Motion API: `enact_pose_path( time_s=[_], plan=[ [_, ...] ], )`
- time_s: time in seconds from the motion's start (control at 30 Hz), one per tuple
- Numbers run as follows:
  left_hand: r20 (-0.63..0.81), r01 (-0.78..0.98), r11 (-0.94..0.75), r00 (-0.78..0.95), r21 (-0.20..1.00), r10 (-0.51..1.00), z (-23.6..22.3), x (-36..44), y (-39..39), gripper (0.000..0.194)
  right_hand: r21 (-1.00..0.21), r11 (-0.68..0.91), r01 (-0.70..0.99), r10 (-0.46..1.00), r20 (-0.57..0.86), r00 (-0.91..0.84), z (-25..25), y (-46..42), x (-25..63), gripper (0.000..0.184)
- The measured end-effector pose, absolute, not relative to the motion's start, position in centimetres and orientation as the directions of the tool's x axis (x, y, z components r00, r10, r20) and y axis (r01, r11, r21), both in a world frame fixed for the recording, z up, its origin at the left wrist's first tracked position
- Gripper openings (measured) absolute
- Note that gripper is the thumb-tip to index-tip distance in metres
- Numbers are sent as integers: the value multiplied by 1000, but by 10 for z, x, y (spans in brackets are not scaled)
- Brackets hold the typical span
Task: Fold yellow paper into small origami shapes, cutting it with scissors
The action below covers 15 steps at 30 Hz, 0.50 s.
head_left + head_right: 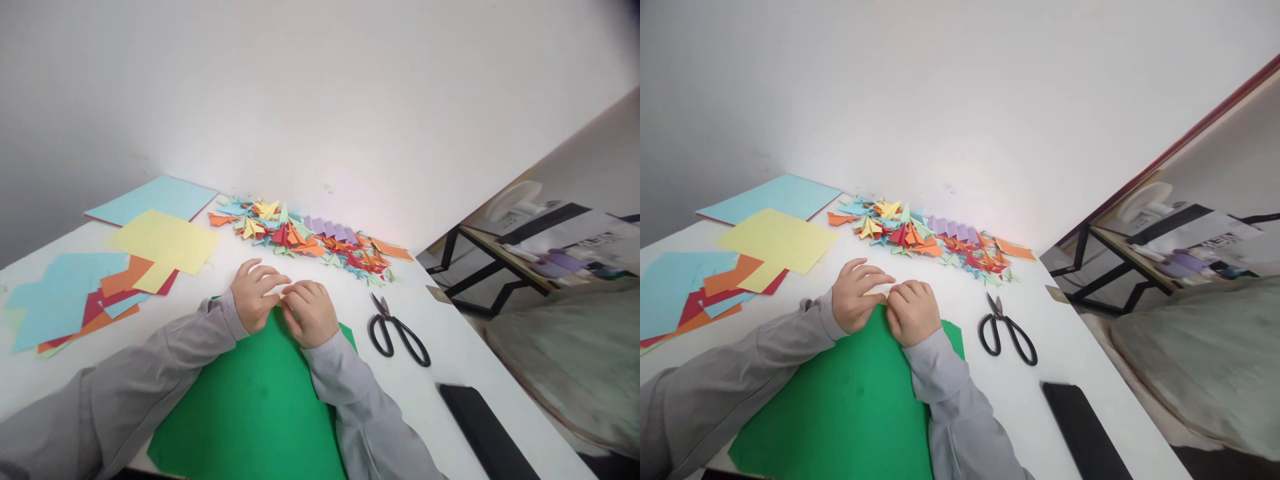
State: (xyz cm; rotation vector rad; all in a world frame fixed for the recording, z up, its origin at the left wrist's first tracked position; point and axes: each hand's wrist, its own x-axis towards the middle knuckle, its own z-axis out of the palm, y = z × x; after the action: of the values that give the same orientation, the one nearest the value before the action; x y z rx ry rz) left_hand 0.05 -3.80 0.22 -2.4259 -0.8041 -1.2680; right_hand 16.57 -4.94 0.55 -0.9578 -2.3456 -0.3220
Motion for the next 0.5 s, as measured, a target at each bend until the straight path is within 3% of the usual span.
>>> enact_pose_path(
  time_s=[0.27, 0.4, 0.5],
  plan=[
    [848, 617, -786, 435, -36, 302, 0, -7, -29, 14, -55, 602, 797, 657, 601, -455, -3, -39, 175, 9],
    [861, 646, -763, 404, -30, 309, 1, -11, -27, 13, -129, 492, 861, 687, 665, -293, -4, -37, 181, 11],
    [849, 646, -764, 411, -15, 331, 1, -11, -27, 13, -149, 536, 831, 648, 704, -291, -1, -41, 177, 8]
  ],
)
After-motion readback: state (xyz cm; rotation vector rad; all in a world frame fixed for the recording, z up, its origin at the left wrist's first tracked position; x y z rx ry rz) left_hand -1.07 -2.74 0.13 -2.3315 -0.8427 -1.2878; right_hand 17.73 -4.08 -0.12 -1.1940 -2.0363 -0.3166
